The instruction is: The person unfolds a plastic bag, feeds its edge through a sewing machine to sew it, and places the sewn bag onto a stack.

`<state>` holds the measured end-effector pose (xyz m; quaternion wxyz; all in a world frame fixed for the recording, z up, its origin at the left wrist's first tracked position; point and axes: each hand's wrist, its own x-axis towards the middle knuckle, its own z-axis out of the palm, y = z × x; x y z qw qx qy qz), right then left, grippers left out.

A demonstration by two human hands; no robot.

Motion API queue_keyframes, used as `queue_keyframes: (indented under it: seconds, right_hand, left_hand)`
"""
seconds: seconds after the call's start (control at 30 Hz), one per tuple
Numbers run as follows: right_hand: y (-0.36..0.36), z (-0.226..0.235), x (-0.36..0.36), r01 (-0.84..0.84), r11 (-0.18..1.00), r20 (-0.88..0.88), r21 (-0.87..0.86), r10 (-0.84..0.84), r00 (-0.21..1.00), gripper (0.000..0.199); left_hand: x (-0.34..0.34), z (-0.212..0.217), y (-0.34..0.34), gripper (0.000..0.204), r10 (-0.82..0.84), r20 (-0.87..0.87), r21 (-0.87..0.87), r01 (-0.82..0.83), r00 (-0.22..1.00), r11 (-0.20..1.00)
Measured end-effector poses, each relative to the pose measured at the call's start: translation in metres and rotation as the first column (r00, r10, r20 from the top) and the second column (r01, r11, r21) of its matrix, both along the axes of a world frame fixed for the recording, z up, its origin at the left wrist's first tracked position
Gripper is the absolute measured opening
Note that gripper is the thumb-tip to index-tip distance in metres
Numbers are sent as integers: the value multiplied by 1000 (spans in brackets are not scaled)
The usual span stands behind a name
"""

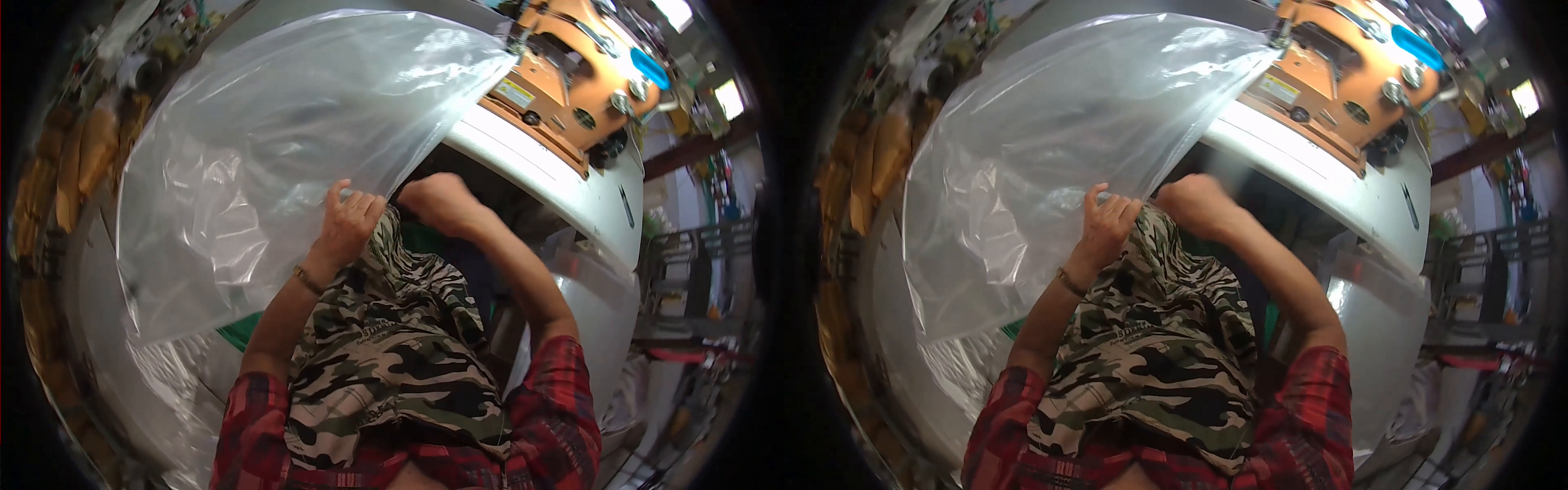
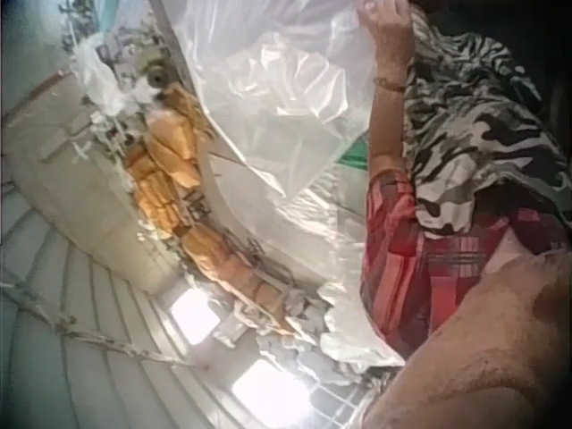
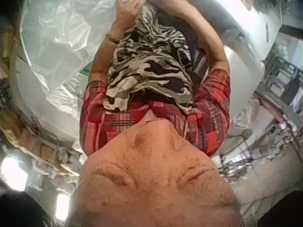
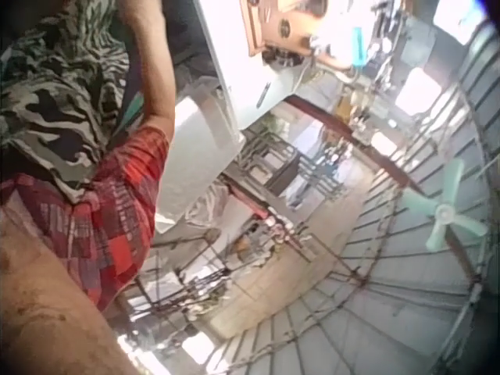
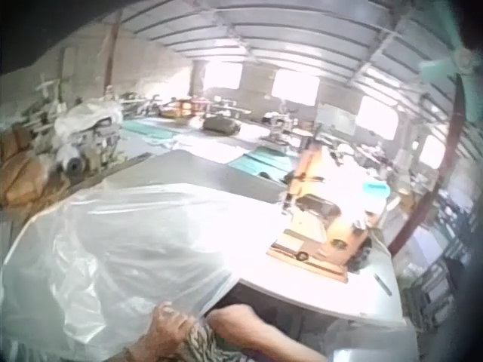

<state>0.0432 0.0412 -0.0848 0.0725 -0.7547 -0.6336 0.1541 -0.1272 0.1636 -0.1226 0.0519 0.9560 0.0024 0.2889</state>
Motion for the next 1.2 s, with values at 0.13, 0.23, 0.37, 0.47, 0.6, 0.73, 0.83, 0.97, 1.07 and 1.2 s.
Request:
queue_keyframes:
  seconds: [0.13, 0.23, 0.37, 0.47, 0.6, 0.73, 0.83, 0.97, 1.07, 1.2]
  right_hand:
    - [-8, 64, 7, -83, 934, 205, 347, 11, 979, 9]
    - [5, 60, 20, -380, 749, 438, 543, 133, 889, 12]
    - [9, 57, 24, -359, 880, 331, 309, 255, 909, 14]
    - [10, 54, 24, -311, 908, 286, 279, 231, 930, 12]
    - [12, 47, 22, -205, 923, 165, 325, 158, 974, 8]
    - [14, 48, 17, -165, 939, 149, 300, 125, 981, 5]
    - [13, 46, 13, -210, 934, 233, 290, 145, 962, 6]
    - [7, 43, 6, -302, 898, 353, 321, 183, 918, 13]
    - [4, 44, 5, -351, 867, 395, 353, 202, 896, 17]
    - [1, 45, 14, -350, 881, 428, 317, 197, 882, 18]
  left_hand:
    - [4, -14, -18, 18, 128, 31, -191, -120, 991, 974]
    - [9, -6, -30, 13, 251, 35, -427, -212, 967, 879]
    - [4, -15, -33, 15, 273, 35, -745, -157, 961, 648]
    - [-1, -14, -31, 24, 210, -10, -804, -133, 978, 579]
    - [0, -13, -40, 34, 241, 105, -889, -17, 965, 457]
    - [-3, -16, -38, 38, 166, 201, -868, 97, 965, 486]
    - [-1, -19, -32, 37, 163, 275, -762, 111, 948, 639]
    - [3, -12, -35, 37, 186, 269, -790, 106, 945, 604]
    - [5, -12, -36, 31, 232, 282, -768, 75, 931, 636]
    - [6, -5, -36, 18, 271, 267, -748, 22, 925, 663]
